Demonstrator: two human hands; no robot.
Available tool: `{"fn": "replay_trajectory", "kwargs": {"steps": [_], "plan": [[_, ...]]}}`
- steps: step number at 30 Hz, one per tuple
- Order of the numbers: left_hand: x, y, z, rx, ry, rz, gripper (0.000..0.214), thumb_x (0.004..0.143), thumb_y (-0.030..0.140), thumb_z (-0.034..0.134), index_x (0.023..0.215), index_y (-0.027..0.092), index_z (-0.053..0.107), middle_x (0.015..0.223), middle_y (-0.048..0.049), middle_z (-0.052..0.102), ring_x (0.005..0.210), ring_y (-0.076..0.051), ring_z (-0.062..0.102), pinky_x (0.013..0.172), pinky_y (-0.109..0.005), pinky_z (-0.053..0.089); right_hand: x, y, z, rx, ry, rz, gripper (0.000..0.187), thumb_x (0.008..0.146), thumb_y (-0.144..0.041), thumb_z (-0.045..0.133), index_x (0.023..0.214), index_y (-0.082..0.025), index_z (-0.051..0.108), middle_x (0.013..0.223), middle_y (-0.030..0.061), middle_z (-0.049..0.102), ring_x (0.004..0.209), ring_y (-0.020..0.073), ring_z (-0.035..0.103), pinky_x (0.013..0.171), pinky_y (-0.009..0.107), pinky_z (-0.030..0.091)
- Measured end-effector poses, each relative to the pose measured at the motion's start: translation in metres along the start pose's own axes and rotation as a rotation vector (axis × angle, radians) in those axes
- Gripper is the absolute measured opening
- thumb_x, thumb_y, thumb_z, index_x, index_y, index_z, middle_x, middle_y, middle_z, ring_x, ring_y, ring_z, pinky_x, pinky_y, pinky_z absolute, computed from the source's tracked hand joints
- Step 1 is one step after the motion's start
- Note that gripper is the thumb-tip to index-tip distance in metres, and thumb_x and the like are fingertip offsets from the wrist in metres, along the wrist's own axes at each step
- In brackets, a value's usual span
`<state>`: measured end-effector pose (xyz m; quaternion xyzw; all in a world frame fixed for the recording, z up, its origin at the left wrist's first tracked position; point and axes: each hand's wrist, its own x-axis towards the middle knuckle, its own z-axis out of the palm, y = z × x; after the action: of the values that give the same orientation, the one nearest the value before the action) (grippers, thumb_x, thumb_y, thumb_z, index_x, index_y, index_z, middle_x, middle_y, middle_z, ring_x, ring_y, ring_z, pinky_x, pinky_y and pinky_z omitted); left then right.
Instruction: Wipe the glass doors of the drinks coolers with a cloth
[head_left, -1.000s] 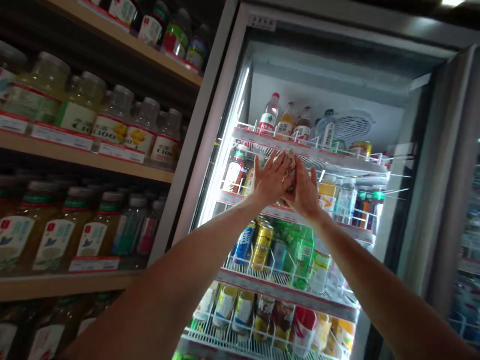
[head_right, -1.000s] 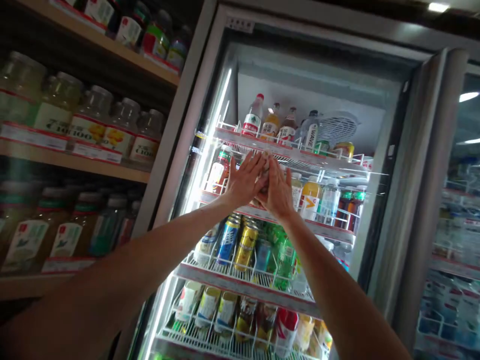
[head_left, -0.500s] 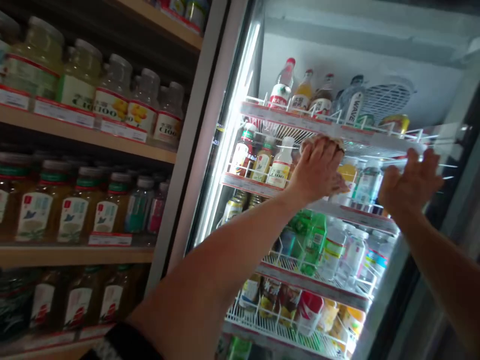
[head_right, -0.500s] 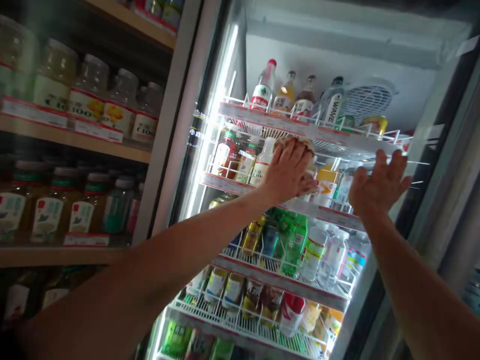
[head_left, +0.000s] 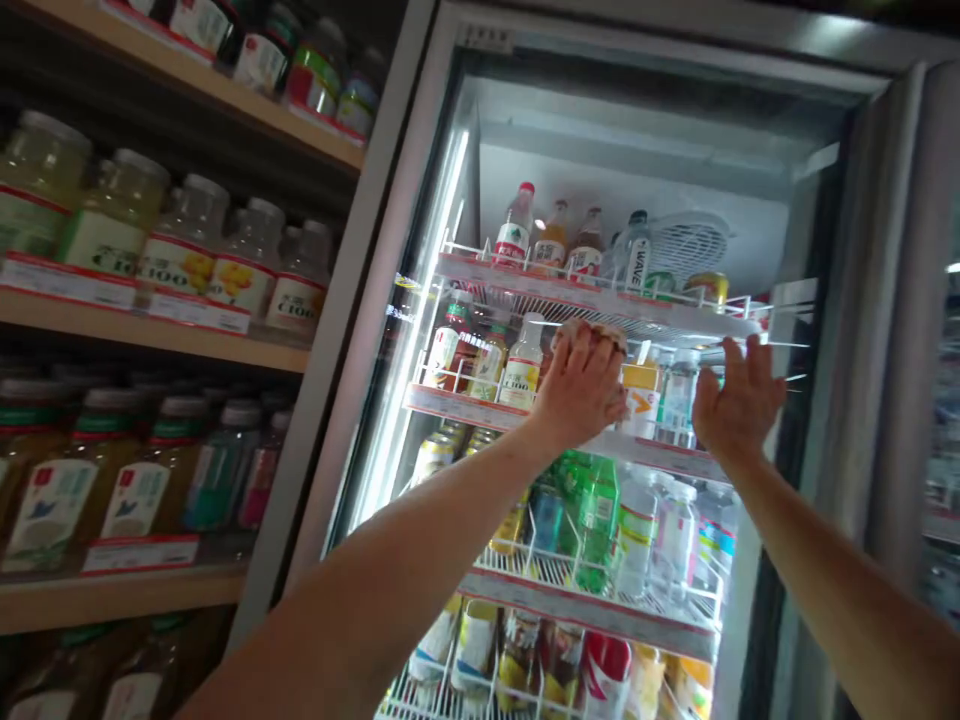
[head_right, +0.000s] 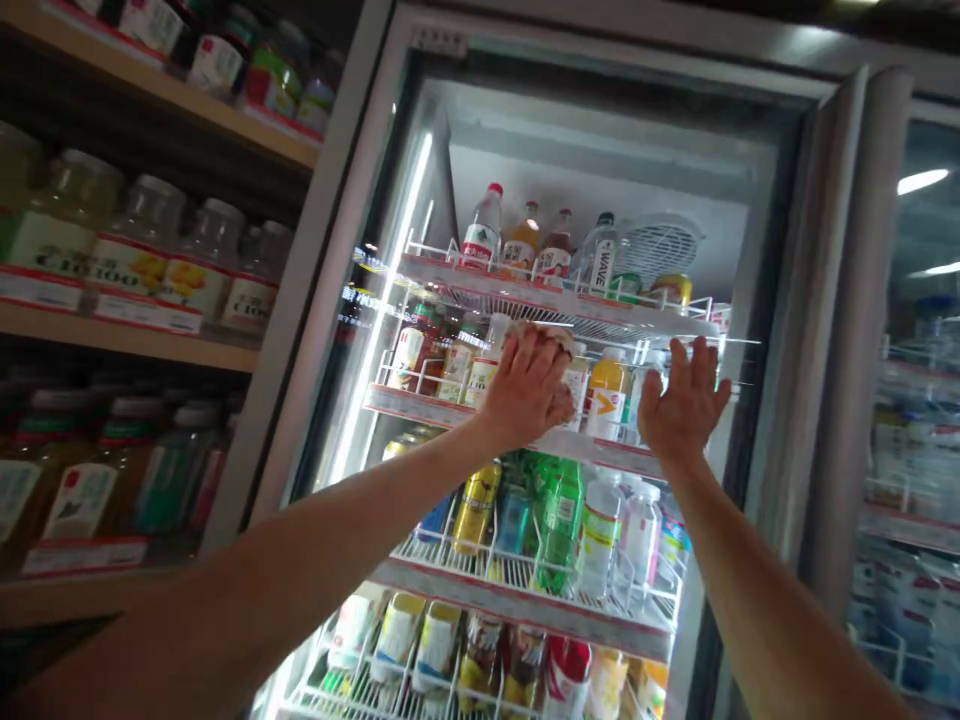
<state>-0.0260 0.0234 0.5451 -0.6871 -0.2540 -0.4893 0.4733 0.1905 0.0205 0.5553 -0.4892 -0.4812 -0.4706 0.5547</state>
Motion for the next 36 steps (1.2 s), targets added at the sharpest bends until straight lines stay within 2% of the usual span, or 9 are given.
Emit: {"fn": "replay_trajectory", "kwargs": {"steps": [6,9,13,16,20,23,27,30,36], "plan": [[0.012,-0.079,-0.033,0.093,0.139,-0.311,0.043,0.088,0.03,0.037,0.127,0.013,0.044,0.139,-0.0146,0.039,0.134,-0.033,0.026,0.11,-0.053,0.022,-0.002,0.004,0.005,0.022,0.052,-0.023,0.055,0.088,-0.04,0.029,0.135,-0.012,0.04,0.145,0.0163,0.033,0.135,0.0309,0.028,0.105,0.058,0.025],[0.009,-0.069,-0.03,0.116,0.145,-0.377,0.044,0.087,0.028,0.039,0.126,0.01,0.044,0.137,-0.0175,0.04,0.133,-0.035,0.025,0.11,-0.056,0.019,-0.003,0.004,0.005,0.033,0.055,-0.031,0.054,0.089,-0.04,0.028,0.137,-0.015,0.039,0.146,0.0156,0.033,0.136,0.031,0.027,0.104,0.059,0.025],[-0.01,0.0,0.005,0.054,0.0,0.158,0.04,0.089,0.032,0.038,0.126,0.019,0.047,0.133,-0.0086,0.047,0.132,-0.03,0.031,0.11,-0.05,0.025,-0.005,0.003,0.004,0.047,0.057,-0.039,0.052,0.089,-0.036,0.031,0.138,-0.018,0.037,0.146,0.0147,0.033,0.136,0.0312,0.027,0.104,0.06,0.025],[-0.013,0.0,0.007,0.056,-0.011,0.315,0.037,0.09,0.032,0.036,0.123,0.022,0.05,0.131,-0.0047,0.049,0.13,-0.026,0.034,0.111,-0.047,0.024,-0.005,0.002,0.004,0.047,0.068,-0.027,0.052,0.089,-0.035,0.032,0.136,-0.014,0.04,0.145,0.0158,0.035,0.135,0.0311,0.029,0.104,0.06,0.025],[-0.002,-0.073,-0.029,0.132,0.079,-0.127,0.04,0.088,0.032,0.038,0.124,0.016,0.048,0.132,-0.0116,0.047,0.131,-0.03,0.033,0.109,-0.049,0.027,-0.004,0.003,0.005,0.046,0.071,-0.023,0.055,0.088,-0.038,0.031,0.134,-0.012,0.042,0.144,0.016,0.035,0.135,0.0309,0.029,0.105,0.059,0.025],[-0.006,-0.086,-0.037,0.153,0.149,-0.323,0.042,0.088,0.032,0.039,0.125,0.014,0.047,0.134,-0.0143,0.044,0.132,-0.033,0.03,0.109,-0.054,0.024,-0.004,0.003,0.005,0.057,0.064,-0.031,0.054,0.088,-0.038,0.031,0.136,-0.013,0.04,0.145,0.016,0.034,0.136,0.0313,0.027,0.105,0.059,0.024],[-0.032,-0.036,-0.015,0.076,0.08,0.064,0.039,0.087,0.034,0.042,0.123,0.021,0.049,0.132,-0.0083,0.047,0.131,-0.03,0.031,0.109,-0.052,0.025,-0.005,0.003,0.004,0.065,0.06,-0.014,0.053,0.088,-0.037,0.03,0.137,-0.019,0.039,0.145,0.0141,0.034,0.136,0.0301,0.028,0.104,0.058,0.025],[-0.041,-0.035,-0.017,0.035,-0.012,0.226,0.037,0.088,0.035,0.041,0.123,0.026,0.049,0.134,-0.005,0.046,0.132,-0.026,0.031,0.111,-0.047,0.024,-0.005,0.001,0.003,0.056,0.07,0.008,0.055,0.087,-0.041,0.029,0.135,-0.018,0.042,0.144,0.0153,0.037,0.136,0.0284,0.029,0.105,0.054,0.025],[-0.043,-0.094,-0.052,0.143,0.099,-0.357,0.039,0.089,0.034,0.039,0.123,0.018,0.049,0.136,-0.0123,0.042,0.132,-0.03,0.029,0.109,-0.052,0.024,-0.004,0.0,0.003,0.049,0.067,0.014,0.056,0.087,-0.043,0.028,0.134,-0.016,0.043,0.143,0.0159,0.037,0.136,0.0274,0.029,0.106,0.052,0.024]]}}
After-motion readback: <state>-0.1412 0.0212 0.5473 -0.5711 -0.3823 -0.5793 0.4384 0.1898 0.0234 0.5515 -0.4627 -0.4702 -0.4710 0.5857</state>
